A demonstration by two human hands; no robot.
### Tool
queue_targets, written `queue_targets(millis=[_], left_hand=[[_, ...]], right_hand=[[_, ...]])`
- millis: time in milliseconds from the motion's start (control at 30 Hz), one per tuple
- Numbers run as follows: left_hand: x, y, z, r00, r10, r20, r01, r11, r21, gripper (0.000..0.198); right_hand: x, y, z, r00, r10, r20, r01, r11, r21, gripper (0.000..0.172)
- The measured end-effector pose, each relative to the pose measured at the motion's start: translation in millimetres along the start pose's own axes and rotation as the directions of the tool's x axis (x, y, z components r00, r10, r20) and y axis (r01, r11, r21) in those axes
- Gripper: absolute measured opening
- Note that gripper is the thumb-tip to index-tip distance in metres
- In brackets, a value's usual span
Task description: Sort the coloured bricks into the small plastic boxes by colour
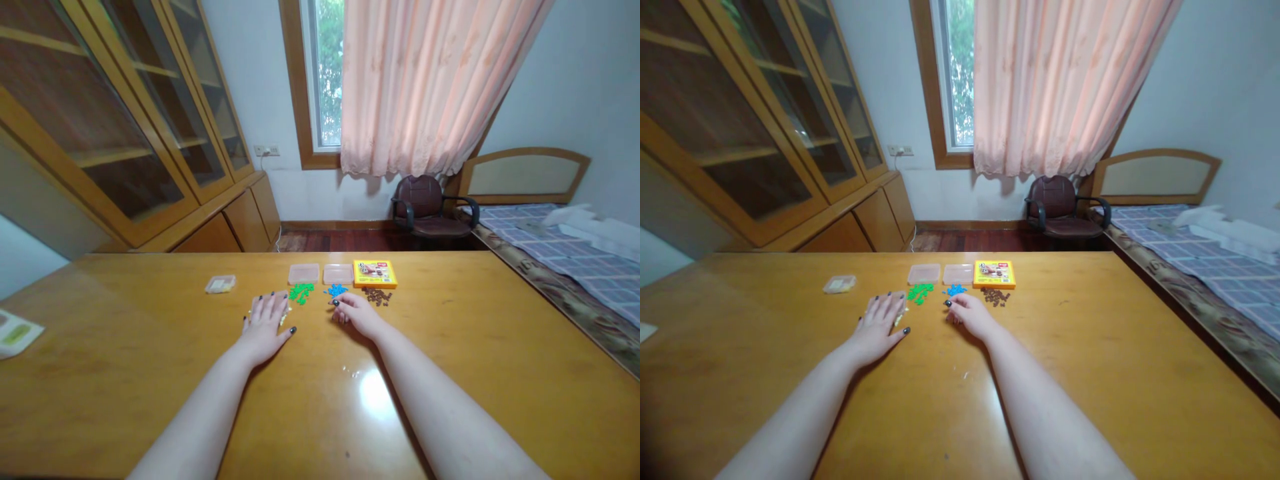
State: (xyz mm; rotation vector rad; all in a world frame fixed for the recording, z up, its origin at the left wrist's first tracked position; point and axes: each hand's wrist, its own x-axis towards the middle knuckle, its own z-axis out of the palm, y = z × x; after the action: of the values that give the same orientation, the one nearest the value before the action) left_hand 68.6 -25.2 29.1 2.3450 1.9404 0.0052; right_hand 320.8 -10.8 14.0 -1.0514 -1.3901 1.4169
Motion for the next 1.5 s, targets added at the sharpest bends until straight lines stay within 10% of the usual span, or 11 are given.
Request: queue_targets(millis=[567, 867, 1000, 1233, 1367, 1500], left_hand=[[-65.4, 50.7, 11.3, 0.954, 0.295, -0.052, -0.298, 0.951, -0.079, 0.067], [-7.1, -30.8, -7.7, 0.995, -0.098, -0.035, 0.099, 0.995, 0.012, 0.059], [-5.5, -46.9, 3.9, 0.999, 0.037, -0.008, -0.037, 0.999, 0.006, 0.058], [-19.3, -11.9, 8.3, 0.906, 0.423, -0.018, -0.423, 0.903, -0.076, 0.069], [-16.8, 10.7, 9.1, 0.884, 0.467, -0.012, -0.465, 0.878, -0.116, 0.071], [-12.8, 37.6, 12.3, 0.857, 0.513, -0.044, -0.510, 0.833, -0.216, 0.061]], right_hand=[[-2.0, 5.0, 1.5, 0.998, -0.065, 0.014, 0.066, 0.987, -0.145, 0.023], [-22.9, -17.9, 23.0, 0.893, -0.274, 0.358, 0.440, 0.704, -0.558, 0.069], [-29.3, -17.9, 36.5, 0.878, -0.212, 0.430, 0.460, 0.623, -0.632, 0.072], [-13.5, -5.7, 17.0, 0.924, -0.381, 0.033, 0.362, 0.845, -0.394, 0.048], [-0.5, -0.7, -2.3, 0.890, -0.303, -0.340, 0.247, 0.948, -0.198, 0.046], [2.0, -1.5, -7.4, 0.860, -0.231, -0.456, 0.204, 0.973, -0.108, 0.050]])
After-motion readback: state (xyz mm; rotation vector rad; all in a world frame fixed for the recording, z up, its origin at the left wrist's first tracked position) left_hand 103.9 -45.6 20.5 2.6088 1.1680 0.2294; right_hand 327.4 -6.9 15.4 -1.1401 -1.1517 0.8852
